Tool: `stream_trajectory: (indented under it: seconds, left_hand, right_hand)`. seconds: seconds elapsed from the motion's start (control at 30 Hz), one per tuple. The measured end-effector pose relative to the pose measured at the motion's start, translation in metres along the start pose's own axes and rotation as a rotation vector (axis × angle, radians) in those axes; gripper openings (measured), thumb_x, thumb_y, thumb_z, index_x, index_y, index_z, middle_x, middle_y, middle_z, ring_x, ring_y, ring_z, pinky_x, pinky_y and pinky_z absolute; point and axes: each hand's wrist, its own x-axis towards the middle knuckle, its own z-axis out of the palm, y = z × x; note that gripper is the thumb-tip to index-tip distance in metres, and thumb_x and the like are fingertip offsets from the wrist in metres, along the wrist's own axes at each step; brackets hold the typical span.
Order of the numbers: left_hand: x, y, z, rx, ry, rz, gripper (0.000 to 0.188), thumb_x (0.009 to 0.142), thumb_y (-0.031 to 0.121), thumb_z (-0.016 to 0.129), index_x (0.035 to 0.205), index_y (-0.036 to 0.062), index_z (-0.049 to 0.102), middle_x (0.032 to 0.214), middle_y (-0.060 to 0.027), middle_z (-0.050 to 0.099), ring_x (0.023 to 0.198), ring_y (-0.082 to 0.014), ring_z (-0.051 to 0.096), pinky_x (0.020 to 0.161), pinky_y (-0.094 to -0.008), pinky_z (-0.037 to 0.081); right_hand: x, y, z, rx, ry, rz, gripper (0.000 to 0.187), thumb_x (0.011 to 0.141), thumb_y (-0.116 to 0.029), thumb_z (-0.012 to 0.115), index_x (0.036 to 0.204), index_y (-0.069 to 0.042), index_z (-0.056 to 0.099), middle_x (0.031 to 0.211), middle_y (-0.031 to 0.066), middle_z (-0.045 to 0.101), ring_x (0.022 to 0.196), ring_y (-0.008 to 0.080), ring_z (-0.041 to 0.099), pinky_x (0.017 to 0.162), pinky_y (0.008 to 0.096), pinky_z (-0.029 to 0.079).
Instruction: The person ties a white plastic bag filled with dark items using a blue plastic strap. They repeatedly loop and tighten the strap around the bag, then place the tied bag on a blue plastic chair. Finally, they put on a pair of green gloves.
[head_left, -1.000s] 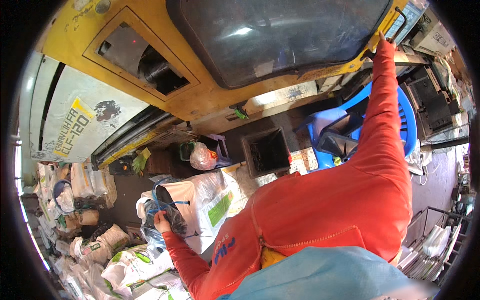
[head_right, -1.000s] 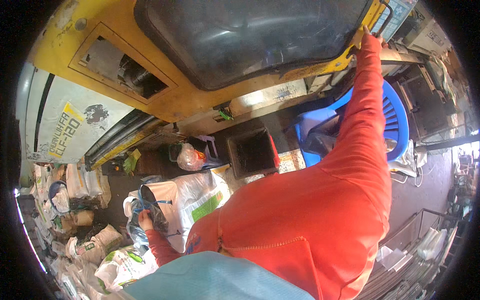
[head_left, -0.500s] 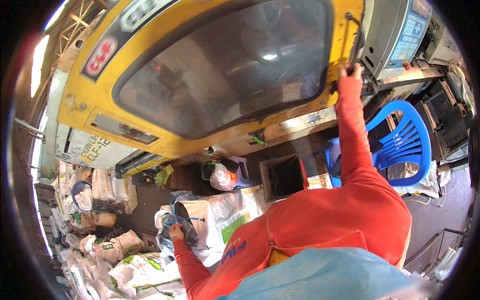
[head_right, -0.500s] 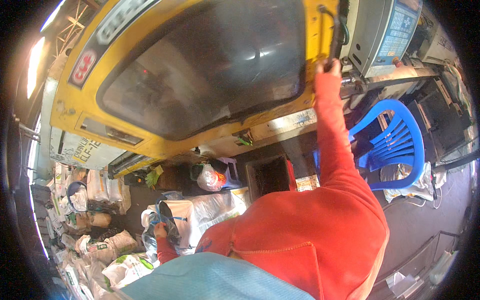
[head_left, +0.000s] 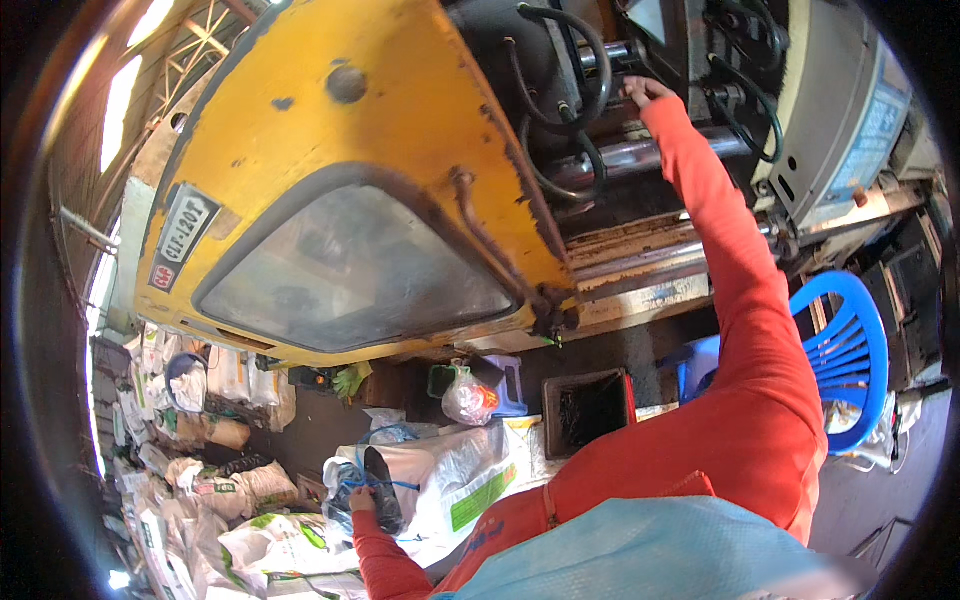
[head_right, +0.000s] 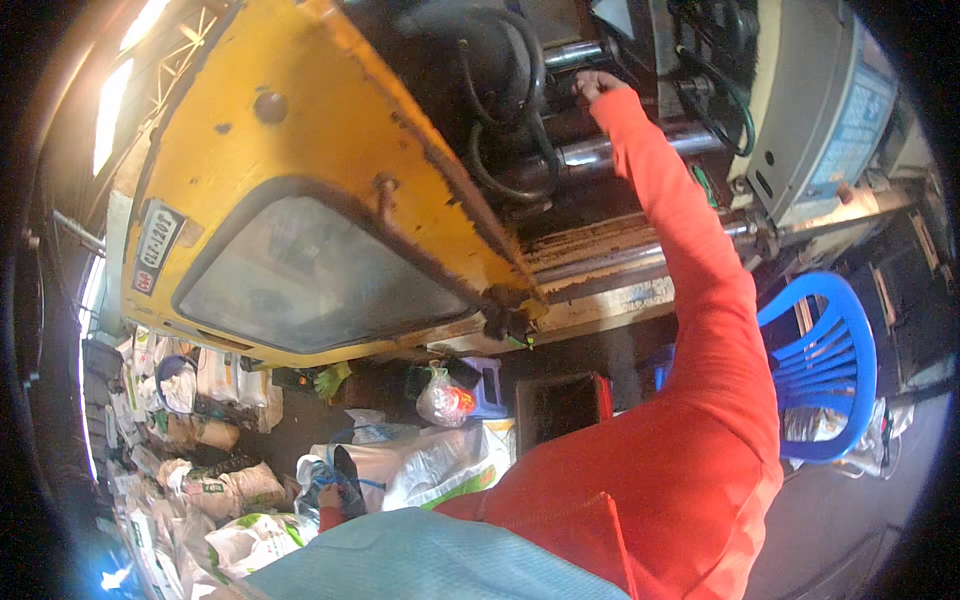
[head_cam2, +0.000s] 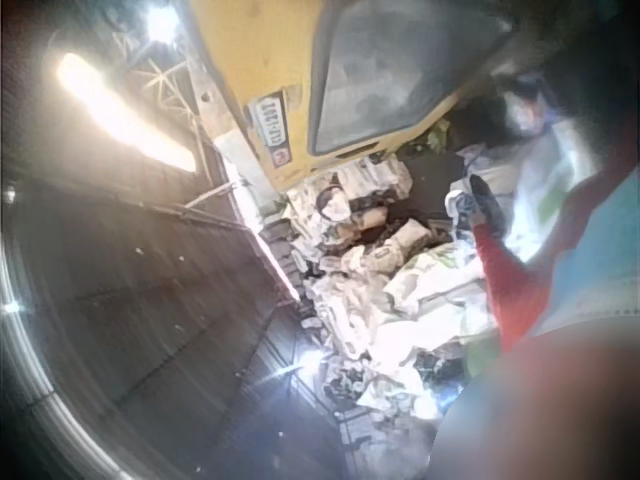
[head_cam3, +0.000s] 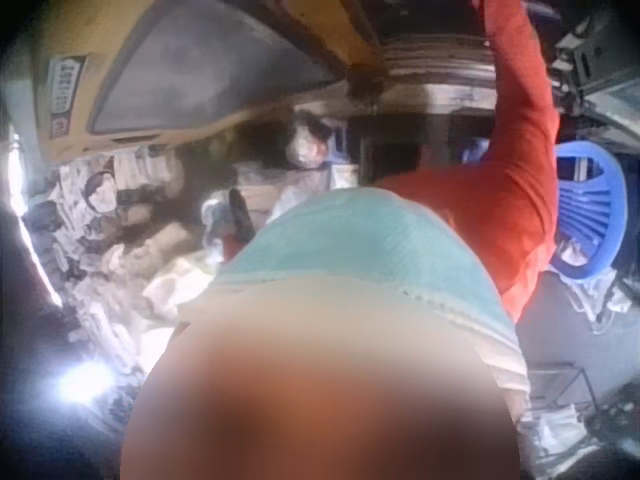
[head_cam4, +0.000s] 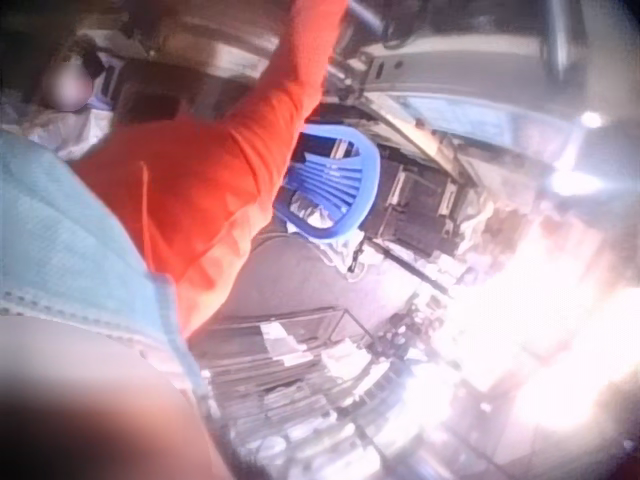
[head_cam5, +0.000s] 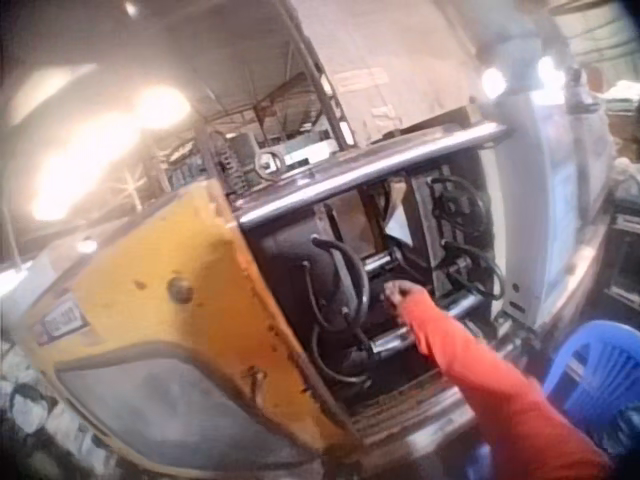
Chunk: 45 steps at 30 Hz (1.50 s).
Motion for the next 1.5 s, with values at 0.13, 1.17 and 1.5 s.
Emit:
stream_trajectory:
  seconds: [0.13, 1.17, 1.5]
  left_hand:
    - [-0.006, 0.001, 0.0, -0.016, 0.015, 0.002, 0.026, 0.079, 0.021, 0.05, 0.064, 0.0038, 0.062, 0.066, -0.0115, 0.062, 0.064, -0.0243, 0.058, 0.065, -0.0352, 0.044]
    - [-0.017, -0.007, 0.005, 0.178, 0.135, 0.182, 0.035, 0.085, 0.028, 0.042, 0.064, 0.0043, 0.056, 0.067, -0.0118, 0.057, 0.066, -0.0275, 0.054, 0.064, -0.0365, 0.041]
    - [0.013, -0.033, -0.018, -0.131, -0.097, -0.037, 0.033, 0.086, 0.031, 0.044, 0.076, 0.0029, 0.058, 0.072, -0.0078, 0.057, 0.068, -0.0184, 0.05, 0.066, -0.0316, 0.04]
  right_hand:
    - [0.133, 0.096, 0.006, -0.797, 0.049, 0.066, 0.023, 0.084, -0.021, 0.052, 0.1, -0.004, 0.057, 0.085, 0.0098, 0.062, 0.073, 0.02, 0.059, 0.067, 0.0305, 0.047]
    - [0.127, 0.036, -0.087, -1.047, 0.136, -0.052, 0.037, 0.076, -0.029, 0.059, 0.103, -0.003, 0.056, 0.098, 0.0205, 0.059, 0.092, 0.0313, 0.057, 0.08, 0.0309, 0.043]
    - [-0.224, -0.105, -0.225, -0.429, 0.063, 0.346, 0.045, 0.075, -0.035, 0.062, 0.104, -0.001, 0.057, 0.099, 0.0196, 0.059, 0.094, 0.0303, 0.056, 0.081, 0.0309, 0.042]
